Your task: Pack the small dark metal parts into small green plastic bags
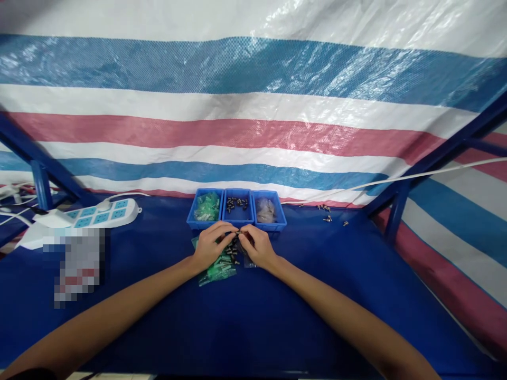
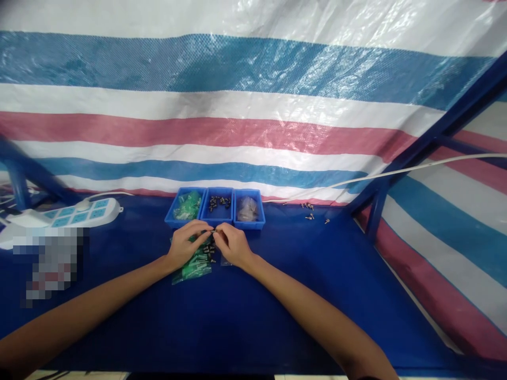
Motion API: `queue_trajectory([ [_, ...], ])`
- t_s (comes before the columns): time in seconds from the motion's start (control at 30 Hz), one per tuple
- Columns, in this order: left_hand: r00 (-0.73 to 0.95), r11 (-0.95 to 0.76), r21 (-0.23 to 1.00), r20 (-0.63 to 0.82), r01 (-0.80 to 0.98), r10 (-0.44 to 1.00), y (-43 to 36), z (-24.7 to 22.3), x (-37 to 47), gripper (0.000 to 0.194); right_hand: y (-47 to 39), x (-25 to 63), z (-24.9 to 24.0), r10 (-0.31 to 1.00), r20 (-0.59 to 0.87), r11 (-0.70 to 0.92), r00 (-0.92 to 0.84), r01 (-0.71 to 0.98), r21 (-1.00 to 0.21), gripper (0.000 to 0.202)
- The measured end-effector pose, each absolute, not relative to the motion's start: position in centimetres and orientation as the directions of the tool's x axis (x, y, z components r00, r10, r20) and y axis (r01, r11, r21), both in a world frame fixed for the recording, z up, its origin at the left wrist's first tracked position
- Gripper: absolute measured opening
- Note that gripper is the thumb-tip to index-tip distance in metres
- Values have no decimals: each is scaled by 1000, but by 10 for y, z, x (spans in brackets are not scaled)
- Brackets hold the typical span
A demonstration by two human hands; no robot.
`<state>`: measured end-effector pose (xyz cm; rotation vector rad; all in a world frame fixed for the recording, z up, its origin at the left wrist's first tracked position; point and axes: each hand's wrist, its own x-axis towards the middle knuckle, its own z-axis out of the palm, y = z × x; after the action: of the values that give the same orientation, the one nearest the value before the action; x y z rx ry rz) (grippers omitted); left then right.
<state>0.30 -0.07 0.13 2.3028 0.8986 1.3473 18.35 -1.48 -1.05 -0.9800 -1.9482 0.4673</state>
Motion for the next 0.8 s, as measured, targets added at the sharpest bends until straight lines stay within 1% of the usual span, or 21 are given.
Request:
queue_trajectory([
  [0.27,335,-776,513,706,366,624,-1,2,3,12,-13,183,-11,770,546,636,-330,459,-620,22],
  [0.33,302,-758,547,701,355,646,-3,2,3,11,-13,183,-11,766,546,642,-340,460,-613,27],
  [0.43,260,-702,636,654,320,711,-5,3,3,9,-12,182,-11,764,556,643,-328,464,-610,29],
  [0.53,269,-653,675,596,342,757,-6,4,3,11,-12,183,-11,767,561,637,-311,463,-616,27],
  [0.7,321,-689,615,611,383,723,-4,3,2,19,-15,183,-11,782,572,614,-248,464,-638,21],
  [0.8,330,-658,642,570,392,753,-2,-1,1,21,-16,182,-13,765,601,631,-231,456,-628,16],
])
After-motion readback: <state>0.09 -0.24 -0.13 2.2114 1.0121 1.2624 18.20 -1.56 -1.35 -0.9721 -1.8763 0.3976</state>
